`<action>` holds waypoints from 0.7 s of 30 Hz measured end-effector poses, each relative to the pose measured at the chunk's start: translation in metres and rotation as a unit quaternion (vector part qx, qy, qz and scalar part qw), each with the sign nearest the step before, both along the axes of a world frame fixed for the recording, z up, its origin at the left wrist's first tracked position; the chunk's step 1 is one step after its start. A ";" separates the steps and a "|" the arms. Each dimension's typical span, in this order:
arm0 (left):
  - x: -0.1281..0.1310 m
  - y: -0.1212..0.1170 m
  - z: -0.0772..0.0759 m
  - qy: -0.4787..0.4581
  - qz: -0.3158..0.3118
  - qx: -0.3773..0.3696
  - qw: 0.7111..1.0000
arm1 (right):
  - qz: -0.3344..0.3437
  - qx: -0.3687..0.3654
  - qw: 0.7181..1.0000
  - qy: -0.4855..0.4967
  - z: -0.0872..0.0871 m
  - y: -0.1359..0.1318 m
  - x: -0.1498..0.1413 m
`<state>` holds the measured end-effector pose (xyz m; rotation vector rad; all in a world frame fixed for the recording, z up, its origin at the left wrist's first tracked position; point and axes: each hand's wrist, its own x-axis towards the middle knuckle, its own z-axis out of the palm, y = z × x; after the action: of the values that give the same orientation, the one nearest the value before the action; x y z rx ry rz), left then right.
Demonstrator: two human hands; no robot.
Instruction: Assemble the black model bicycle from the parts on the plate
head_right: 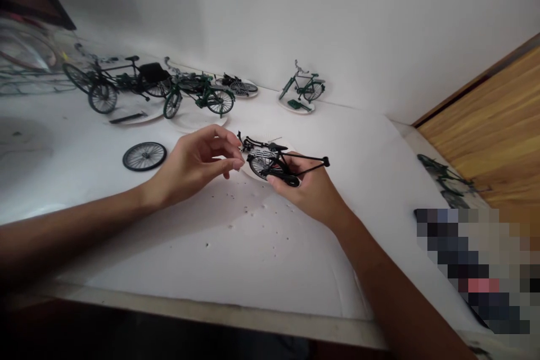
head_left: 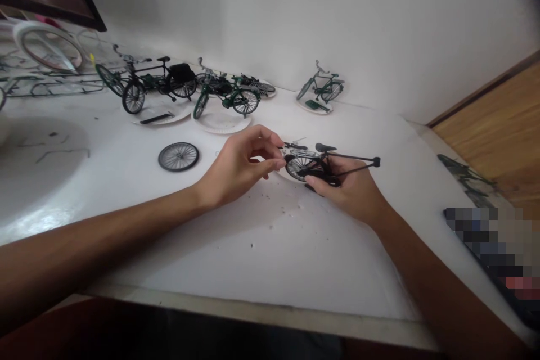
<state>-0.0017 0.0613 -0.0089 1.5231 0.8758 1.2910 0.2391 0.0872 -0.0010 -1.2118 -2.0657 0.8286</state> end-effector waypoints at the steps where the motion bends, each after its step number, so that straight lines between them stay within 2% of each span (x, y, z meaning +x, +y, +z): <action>1: -0.001 0.001 0.000 -0.002 -0.001 -0.002 1.000 | 0.001 0.000 1.000 -0.001 0.000 0.000 0.000; 8: -0.007 0.004 0.004 0.013 0.008 0.007 1.000 | 0.000 0.002 1.000 0.004 0.004 0.000 0.000; 11: -0.008 0.005 0.006 0.013 0.022 0.011 1.000 | -0.002 -0.027 0.999 0.045 0.007 0.000 0.000; 14: -0.008 0.005 0.008 0.007 0.007 0.020 1.000 | 0.011 -0.064 0.994 0.087 0.008 0.000 0.000; 21: -0.008 0.006 0.008 -0.020 0.021 0.043 0.999 | 0.014 -0.093 0.991 0.097 0.006 0.000 0.002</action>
<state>-0.0095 0.0669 -0.0014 1.5474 0.8398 1.4020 0.2408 0.0876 0.0054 -1.1512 -1.8852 1.1264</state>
